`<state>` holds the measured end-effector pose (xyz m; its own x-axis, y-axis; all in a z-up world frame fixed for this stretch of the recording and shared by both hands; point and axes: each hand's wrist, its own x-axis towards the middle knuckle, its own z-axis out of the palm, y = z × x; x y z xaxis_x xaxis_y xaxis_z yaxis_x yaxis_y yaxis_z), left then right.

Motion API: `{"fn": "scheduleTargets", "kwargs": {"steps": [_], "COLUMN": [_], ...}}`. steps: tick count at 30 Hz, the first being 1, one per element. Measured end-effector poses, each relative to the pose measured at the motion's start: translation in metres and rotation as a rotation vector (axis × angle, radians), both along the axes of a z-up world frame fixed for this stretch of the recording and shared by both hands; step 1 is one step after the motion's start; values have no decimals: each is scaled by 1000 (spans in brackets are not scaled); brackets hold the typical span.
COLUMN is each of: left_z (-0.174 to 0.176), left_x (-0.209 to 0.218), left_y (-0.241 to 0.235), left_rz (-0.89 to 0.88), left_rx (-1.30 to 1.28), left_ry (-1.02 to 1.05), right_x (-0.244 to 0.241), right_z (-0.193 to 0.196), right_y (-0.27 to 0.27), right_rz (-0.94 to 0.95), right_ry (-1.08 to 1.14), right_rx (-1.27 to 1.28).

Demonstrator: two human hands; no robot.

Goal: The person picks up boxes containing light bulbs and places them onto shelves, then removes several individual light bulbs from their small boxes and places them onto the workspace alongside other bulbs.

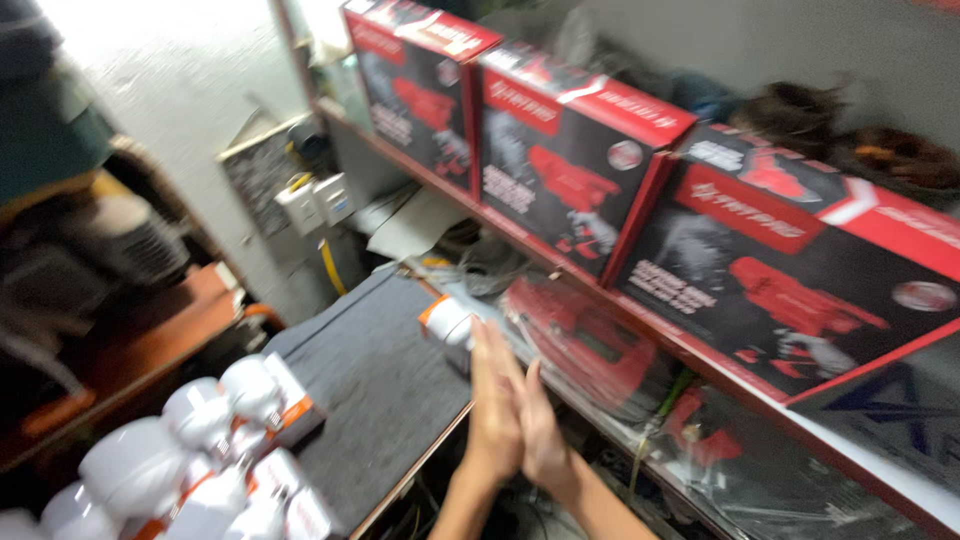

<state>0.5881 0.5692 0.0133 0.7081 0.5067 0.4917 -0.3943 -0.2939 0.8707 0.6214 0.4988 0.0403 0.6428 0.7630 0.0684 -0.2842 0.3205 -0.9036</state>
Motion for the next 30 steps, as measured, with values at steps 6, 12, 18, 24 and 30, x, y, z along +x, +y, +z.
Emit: {"fn": "scheduleTargets", "kwargs": {"steps": [6,12,18,24,30], "left_z": [-24,-55,-46,-27,-44], "left_x": [-53,-66,-71,-59,-80], "left_y": [-11,59,42,27,27], "left_rz": [-64,181,186,380,520], "left_rx": [654,511,-26,98,252], "left_ry": [193,353,368,285,375], "right_x": [22,5,17,28,50], "right_z": [-22,-29,-52,-103,-128], "right_y": [8,-2,3,19,3], "right_rz": [494,309,355,226,116], "right_ry": [610,1045,139,-532,-627], "right_rx": [699,593,175,-237,-458]}}
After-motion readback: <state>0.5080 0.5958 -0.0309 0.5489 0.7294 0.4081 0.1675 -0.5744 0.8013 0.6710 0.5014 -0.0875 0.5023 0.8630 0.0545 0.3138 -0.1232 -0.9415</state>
